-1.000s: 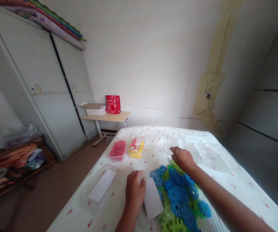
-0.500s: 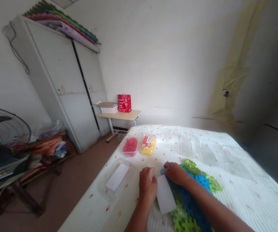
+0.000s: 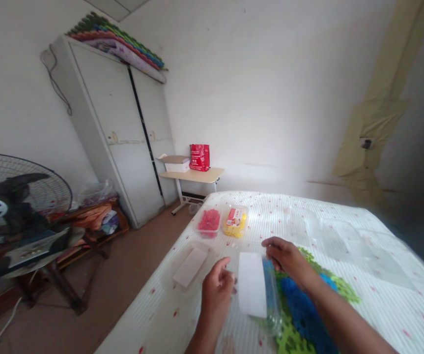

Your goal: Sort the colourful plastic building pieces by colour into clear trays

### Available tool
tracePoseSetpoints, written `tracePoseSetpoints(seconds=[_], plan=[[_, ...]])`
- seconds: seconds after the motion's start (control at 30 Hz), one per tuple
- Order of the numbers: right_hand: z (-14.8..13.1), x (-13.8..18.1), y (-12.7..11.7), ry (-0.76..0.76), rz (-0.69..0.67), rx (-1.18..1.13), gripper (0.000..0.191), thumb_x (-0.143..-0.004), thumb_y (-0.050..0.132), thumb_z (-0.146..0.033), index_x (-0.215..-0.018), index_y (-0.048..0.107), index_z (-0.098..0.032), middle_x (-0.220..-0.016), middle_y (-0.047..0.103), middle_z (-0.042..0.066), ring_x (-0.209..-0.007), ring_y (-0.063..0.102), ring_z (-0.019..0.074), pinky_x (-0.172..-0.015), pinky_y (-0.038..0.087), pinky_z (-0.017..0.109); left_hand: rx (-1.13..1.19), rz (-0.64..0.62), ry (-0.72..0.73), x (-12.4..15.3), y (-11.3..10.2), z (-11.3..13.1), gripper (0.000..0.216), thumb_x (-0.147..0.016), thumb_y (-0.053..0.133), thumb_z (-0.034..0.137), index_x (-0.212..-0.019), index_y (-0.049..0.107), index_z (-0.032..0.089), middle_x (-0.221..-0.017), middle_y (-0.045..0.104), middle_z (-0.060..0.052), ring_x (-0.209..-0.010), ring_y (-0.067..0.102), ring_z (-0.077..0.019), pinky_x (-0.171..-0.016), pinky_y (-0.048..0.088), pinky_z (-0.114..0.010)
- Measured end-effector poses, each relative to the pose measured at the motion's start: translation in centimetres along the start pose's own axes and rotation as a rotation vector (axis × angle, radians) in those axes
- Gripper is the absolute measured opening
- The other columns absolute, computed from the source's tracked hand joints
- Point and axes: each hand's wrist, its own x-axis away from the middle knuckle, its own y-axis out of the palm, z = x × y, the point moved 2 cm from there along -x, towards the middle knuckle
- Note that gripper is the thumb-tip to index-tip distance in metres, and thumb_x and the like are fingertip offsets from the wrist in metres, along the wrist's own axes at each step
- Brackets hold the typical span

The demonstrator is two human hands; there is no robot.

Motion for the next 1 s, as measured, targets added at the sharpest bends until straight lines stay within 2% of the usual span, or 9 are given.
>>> tracePoseSetpoints(seconds=[0.1,0.17,0.27,0.37,0.43,0.53,0.63,0.73,1.0], plan=[[0.1,1.0,1.7,0.002,-0.074,-0.006,0.037,-0.07,0.05,-0.043,-0.095,0.055,-0.017,-0.055,0.053,-0.006,-0.041,0.046,0.0078,-0.039,0.035,0.02,0.094,0.064,-0.035,-0.3,-4.0,0.5,0.054,-0.063,0.056,0.035,-0.11,0.058,0.009,-0.06,0.053,0.004,-0.045,0.044,-0.0077,-0.042,0.033,-0.019],[-0.1,1.7,2.1,-0.022,-0.104,0.009,0.044,-0.072,0.051,-0.048,-0.102,0.054,-0.016,-0.055,0.055,-0.005,-0.044,0.049,0.009,-0.044,0.04,0.022,0.031,0.147,-0.016,-1.3,-7.5,1.0,0.055,-0.063,0.057,0.038,-0.111,0.059,0.011,-0.056,0.051,0.005,-0.045,0.043,-0.008,-0.043,0.032,-0.019],[-0.5,2.8,1.5,-0.056,-0.1,0.016,0.044,-0.072,0.053,-0.051,-0.097,0.057,-0.016,-0.055,0.055,-0.003,-0.047,0.05,0.0099,-0.047,0.041,0.023,-0.071,0.19,-0.035,-3.6,-12.2,1.2,0.057,-0.064,0.055,0.039,-0.113,0.058,0.011,-0.057,0.054,0.004,-0.046,0.044,-0.0085,-0.043,0.032,-0.019],[-0.4,3.7,0.0,-0.052,-0.06,0.049,0.039,-0.072,0.054,-0.052,-0.088,0.06,-0.017,-0.055,0.053,-0.003,-0.048,0.049,0.0099,-0.047,0.04,0.023,-0.13,0.132,-0.068,-6.0,-14.8,0.7,0.058,-0.063,0.052,0.038,-0.112,0.057,0.008,-0.053,0.051,0.005,-0.045,0.044,-0.0085,-0.044,0.033,-0.019],[0.1,4.0,-1.0,-0.041,-0.032,0.086,0.038,-0.072,0.053,-0.052,-0.085,0.061,-0.017,-0.055,0.054,-0.003,-0.048,0.048,0.0101,-0.047,0.04,0.023,-0.257,0.112,-0.074,-7.3,-15.4,0.2,0.055,-0.066,0.049,0.037,-0.112,0.058,0.007,-0.051,0.05,0.005,-0.044,0.045,-0.009,-0.045,0.033,-0.02],[1.1,4.4,-2.2,-0.021,0.0,0.113,0.037,-0.073,0.053,-0.051,-0.085,0.061,-0.018,-0.054,0.053,-0.003,-0.049,0.048,0.0109,-0.047,0.04,0.023,-0.479,0.113,-0.053,-8.5,-15.5,-0.4,0.047,-0.07,0.043,0.028,-0.109,0.06,0.008,-0.057,0.058,0.001,-0.052,0.055,-0.0127,-0.05,0.04,-0.022],[1.9,4.6,-2.8,-0.004,0.015,0.117,0.037,-0.072,0.053,-0.051,-0.086,0.061,-0.018,-0.052,0.053,-0.004,-0.048,0.047,0.0111,-0.047,0.039,0.024,-0.58,0.129,-0.027,-9.1,-15.5,-0.9,0.038,-0.069,0.043,0.019,-0.099,0.065,0.012,-0.078,0.069,-0.006,-0.078,0.064,-0.0181,-0.066,0.046,-0.024],[2.0,4.7,-2.9,0.009,0.027,0.126,0.037,-0.071,0.053,-0.052,-0.084,0.06,-0.018,-0.051,0.052,-0.004,-0.047,0.046,0.0111,-0.047,0.039,0.024,-0.662,0.135,0.007,-9.5,-15.5,-1.5,0.032,-0.072,0.042,0.017,-0.091,0.068,0.015,-0.098,0.07,-0.007,-0.099,0.061,-0.0184,-0.084,0.043,-0.024],[2.0,4.9,-2.1,0.007,0.021,0.148,0.039,-0.071,0.051,-0.057,-0.08,0.059,-0.02,-0.053,0.052,-0.003,-0.047,0.048,0.0124,-0.047,0.04,0.026,-0.829,0.109,0.032,-10.4,-15.4,-2.7,0.036,-0.077,0.036,0.014,-0.096,0.066,0.013,-0.105,0.068,-0.008,-0.102,0.06,-0.0165,-0.091,0.041,-0.025]])
